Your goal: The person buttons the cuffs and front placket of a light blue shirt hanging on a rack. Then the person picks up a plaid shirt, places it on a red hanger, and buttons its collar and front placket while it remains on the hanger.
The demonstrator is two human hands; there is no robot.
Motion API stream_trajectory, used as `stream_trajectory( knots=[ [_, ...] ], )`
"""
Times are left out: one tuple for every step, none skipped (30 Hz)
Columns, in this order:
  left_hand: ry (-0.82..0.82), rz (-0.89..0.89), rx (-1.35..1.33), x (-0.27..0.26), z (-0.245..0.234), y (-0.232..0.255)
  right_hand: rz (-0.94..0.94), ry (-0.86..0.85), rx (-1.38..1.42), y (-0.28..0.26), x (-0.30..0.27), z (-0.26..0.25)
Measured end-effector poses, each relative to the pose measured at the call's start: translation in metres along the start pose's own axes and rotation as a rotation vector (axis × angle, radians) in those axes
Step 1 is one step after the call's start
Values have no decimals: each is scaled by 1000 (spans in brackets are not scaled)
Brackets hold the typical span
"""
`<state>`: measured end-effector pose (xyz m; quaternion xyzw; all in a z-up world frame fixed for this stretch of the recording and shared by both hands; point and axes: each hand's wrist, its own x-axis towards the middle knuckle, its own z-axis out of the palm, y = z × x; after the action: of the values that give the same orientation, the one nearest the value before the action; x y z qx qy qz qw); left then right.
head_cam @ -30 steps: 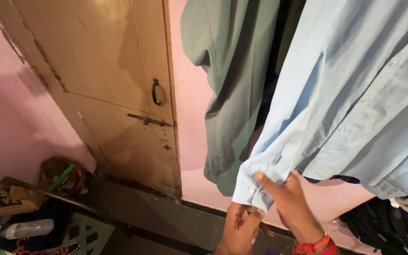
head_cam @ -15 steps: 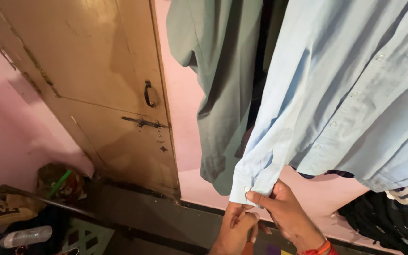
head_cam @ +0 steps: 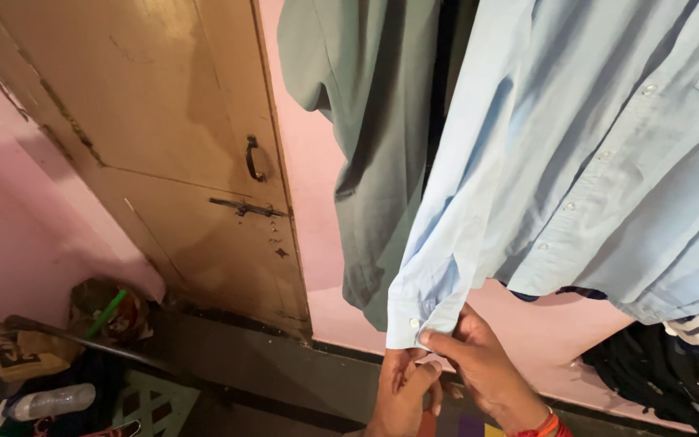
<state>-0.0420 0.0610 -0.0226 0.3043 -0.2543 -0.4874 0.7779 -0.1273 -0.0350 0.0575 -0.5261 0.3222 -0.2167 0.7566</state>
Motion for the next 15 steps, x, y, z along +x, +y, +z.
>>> stream_trajectory(
  knots=[
    [-20,3,11,-1,-2,-2,-1,-20,-5,2,0,-3],
    [-39,7,21,-2,-5,-4,-3,-39,-10,4,0,-7],
    [-60,11,32,-2,-7,-6,-6,-59,-15,6,1,-10],
    [-39,49,29,-2,-5,-11,-89,-2,-28,10,3,-10],
    [-18,87,25,-4,0,-18,-172,54,-41,14,6,-8],
    [2,125,21,-4,3,-20,-256,110,-54,18,9,-7],
    [-26,191,334,-5,2,-16,-334,131,-47,21,9,-8],
    [-54,255,648,-9,-1,-8,-413,153,-40,24,8,-8],
    [-81,315,962,-11,-2,-1,-489,177,-33,26,8,-8],
    [-95,287,1051,-12,1,5,-477,155,30,26,7,-9],
    [-109,259,1139,-11,4,9,-466,133,92,26,5,-9],
    [-124,229,1227,-11,6,13,-454,112,154,25,3,-9],
    [-137,203,1255,-11,7,16,-476,100,83,24,1,-8],
    [-151,178,1283,-10,7,17,-497,89,12,22,-1,-6],
    [-164,150,1311,-10,6,16,-516,77,-59,21,-2,-4]
  ],
)
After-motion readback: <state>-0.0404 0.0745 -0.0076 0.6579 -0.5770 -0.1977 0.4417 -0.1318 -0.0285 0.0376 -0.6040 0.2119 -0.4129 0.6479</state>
